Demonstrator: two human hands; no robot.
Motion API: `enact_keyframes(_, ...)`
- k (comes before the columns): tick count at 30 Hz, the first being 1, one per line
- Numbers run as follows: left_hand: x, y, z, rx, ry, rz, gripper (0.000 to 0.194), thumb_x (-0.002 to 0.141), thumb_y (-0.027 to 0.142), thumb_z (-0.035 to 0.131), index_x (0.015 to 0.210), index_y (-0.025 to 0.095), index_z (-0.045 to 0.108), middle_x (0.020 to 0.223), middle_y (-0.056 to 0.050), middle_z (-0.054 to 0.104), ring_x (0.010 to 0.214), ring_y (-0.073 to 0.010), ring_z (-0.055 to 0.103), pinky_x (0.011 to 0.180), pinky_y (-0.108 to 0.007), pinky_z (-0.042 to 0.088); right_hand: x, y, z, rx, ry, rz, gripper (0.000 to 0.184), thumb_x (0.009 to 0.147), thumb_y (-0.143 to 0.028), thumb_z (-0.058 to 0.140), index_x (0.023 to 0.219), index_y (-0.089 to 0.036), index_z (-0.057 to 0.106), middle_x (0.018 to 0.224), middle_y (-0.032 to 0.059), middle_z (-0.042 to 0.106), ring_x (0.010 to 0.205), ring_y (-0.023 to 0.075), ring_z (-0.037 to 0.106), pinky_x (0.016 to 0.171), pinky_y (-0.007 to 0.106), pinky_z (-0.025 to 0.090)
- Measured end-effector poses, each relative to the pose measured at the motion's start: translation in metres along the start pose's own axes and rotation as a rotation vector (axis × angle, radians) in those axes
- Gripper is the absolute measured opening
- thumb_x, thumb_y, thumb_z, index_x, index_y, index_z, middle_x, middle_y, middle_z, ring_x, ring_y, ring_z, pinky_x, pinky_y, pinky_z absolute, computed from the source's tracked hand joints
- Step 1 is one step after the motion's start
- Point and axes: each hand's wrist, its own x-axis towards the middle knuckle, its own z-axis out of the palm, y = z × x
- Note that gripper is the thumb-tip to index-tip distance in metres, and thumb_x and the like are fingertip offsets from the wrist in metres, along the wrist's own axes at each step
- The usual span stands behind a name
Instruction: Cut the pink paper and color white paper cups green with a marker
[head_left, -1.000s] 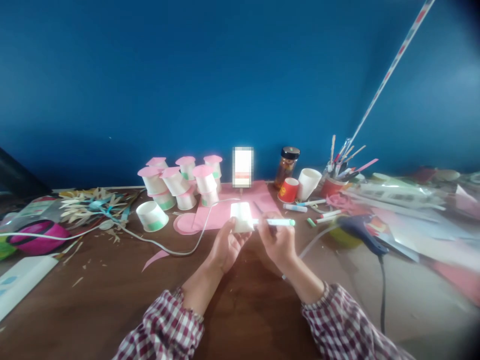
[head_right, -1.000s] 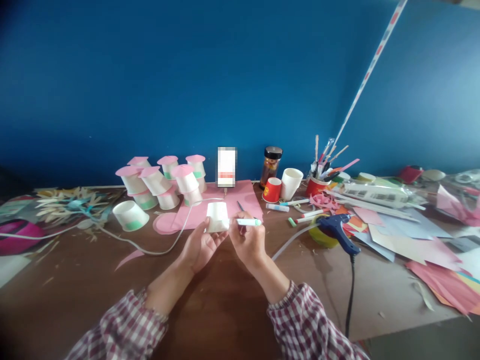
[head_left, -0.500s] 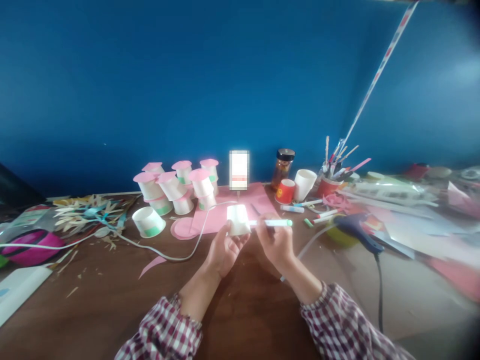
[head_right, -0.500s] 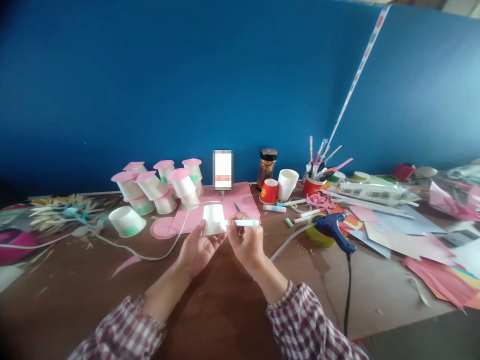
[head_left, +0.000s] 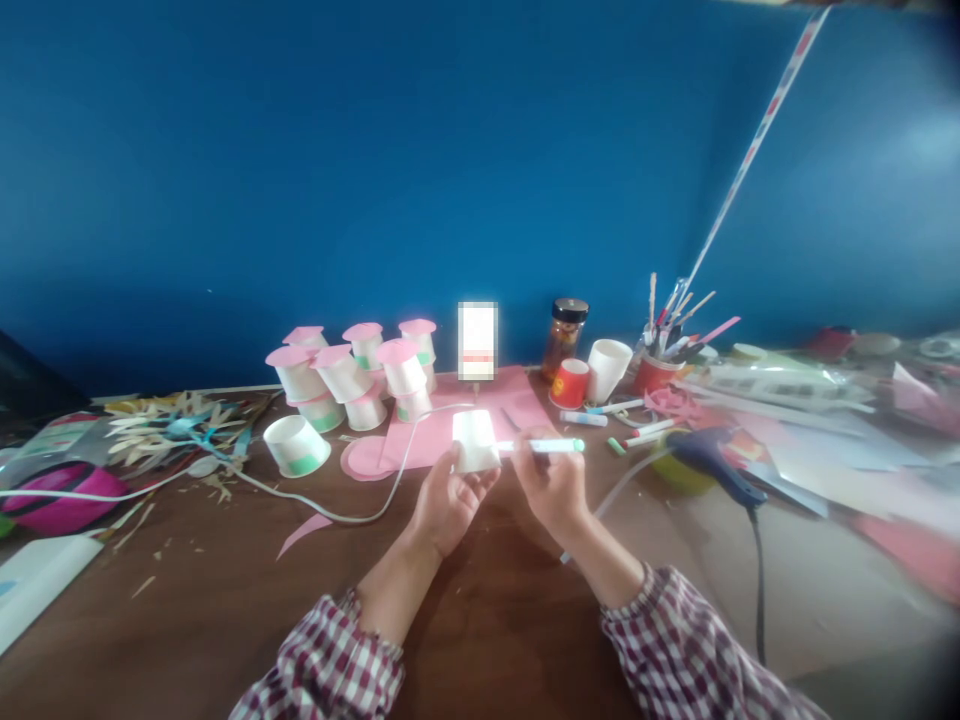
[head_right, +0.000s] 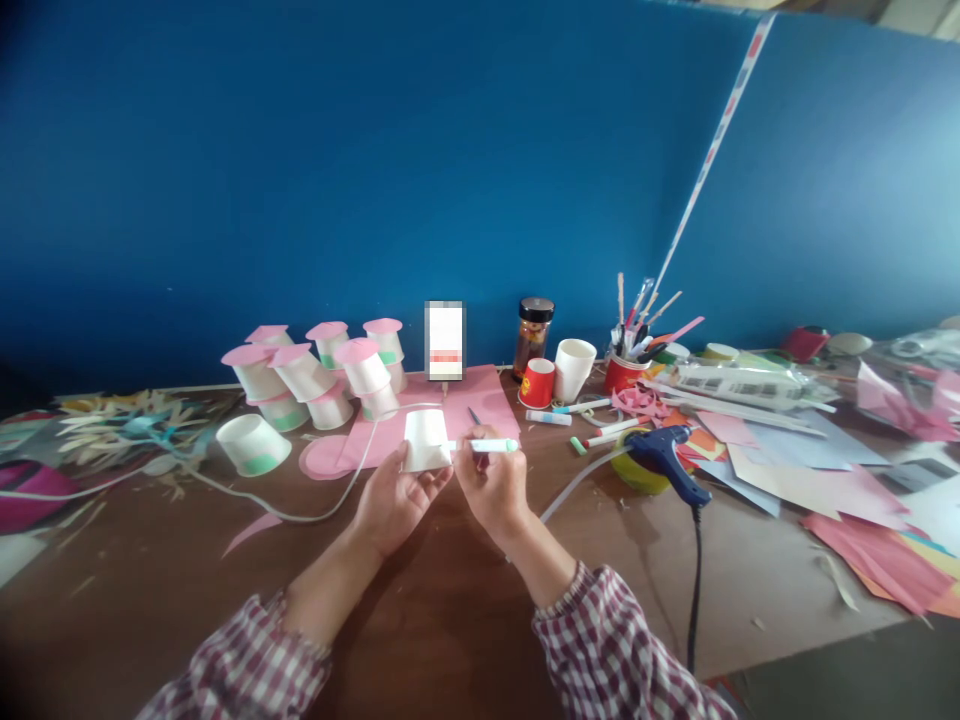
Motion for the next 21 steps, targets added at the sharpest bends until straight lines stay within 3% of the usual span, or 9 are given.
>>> enact_keyframes(21, 0.0003, -0.0005, -0.0024, -0.006, -0.014, -0.006, 0.025, 0.080, 0.025, 0.059, 0.103, 0.015, 0.062, 0.094, -0.009, 0.069, 0.086, -0.0191, 0.064, 0.088, -0.039, 0.050, -0.0007, 0.0003, 0.0002, 0.004, 0.008, 0.001, 0.023, 0.087, -0.031, 0.048, 0.076, -0.017, 0.062, 0.062, 0.0017, 0.064, 0.054, 0.0144, 0.060, 0.052, 0.022, 0.045)
